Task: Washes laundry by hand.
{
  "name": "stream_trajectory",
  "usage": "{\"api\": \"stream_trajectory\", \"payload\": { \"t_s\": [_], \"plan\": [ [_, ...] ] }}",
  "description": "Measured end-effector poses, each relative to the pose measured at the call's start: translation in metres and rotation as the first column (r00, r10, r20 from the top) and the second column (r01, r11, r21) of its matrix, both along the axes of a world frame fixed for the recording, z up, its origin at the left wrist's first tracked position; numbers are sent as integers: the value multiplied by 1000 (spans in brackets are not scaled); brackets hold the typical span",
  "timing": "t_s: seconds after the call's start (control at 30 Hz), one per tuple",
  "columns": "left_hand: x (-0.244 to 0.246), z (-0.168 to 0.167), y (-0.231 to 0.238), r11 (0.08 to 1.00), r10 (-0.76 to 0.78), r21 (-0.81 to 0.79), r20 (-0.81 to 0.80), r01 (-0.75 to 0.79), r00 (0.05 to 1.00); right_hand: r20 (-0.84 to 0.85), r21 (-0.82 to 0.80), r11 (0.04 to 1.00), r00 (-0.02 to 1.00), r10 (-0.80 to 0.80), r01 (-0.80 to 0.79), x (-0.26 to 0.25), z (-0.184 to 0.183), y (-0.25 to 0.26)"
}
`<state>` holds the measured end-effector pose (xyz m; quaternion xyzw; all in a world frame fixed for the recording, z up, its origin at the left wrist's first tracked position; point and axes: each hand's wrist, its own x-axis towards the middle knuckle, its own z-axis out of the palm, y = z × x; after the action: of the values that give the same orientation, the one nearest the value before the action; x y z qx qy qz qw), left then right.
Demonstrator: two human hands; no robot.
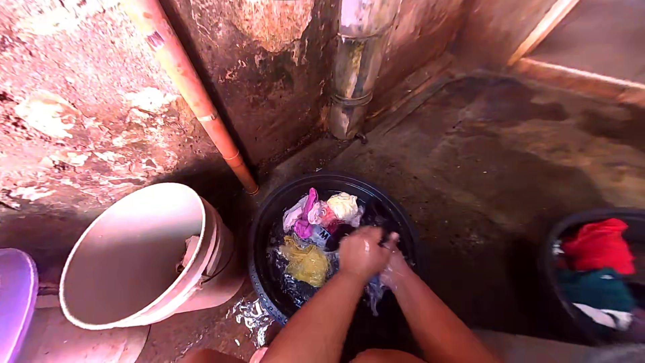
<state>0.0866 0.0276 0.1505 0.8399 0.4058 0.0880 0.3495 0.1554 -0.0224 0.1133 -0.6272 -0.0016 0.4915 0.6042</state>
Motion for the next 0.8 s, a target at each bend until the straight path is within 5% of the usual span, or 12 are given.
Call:
{"api": "stream_trajectory", "payload": {
  "t_s": [0.03,0.13,0.27,0.33,0.43,0.53,0.63,0.73,0.8],
  "plan": [
    [-11,-9,18,997,70,-19,-105,-72,992,47,-150,988,998,47,-39,10,4,2],
    [-69,-49,75,920,318,-100,-372,-379,872,200,-219,944,936,290,-246,60,-3,-3],
    [-111,-100,92,855,466,-10,-423,-518,778,447,-394,819,693,566,-416,83,-37,4],
    [-110,-116,79,930,283,-70,-489,-361,825,455,-566,629,433,778,-533,78,-64,12],
    [-101,-142,38,968,-130,-250,-579,-24,805,221,-768,234,96,971,-596,44,-109,7],
    [-102,-158,-9,962,-215,-272,-668,35,712,-13,-856,-62,-100,995,-514,0,-124,-23],
    [-112,-157,-25,925,-288,-380,-673,15,681,-152,-854,-241,-222,963,-461,-23,-109,-38],
    [-127,-161,-11,891,-48,-414,-498,-188,866,-168,-756,-357,-363,916,-549,-29,-69,-7],
    [-134,-165,-2,816,328,-376,-322,-438,888,45,-669,-216,-329,943,-711,-21,-9,23]
  ]
}}
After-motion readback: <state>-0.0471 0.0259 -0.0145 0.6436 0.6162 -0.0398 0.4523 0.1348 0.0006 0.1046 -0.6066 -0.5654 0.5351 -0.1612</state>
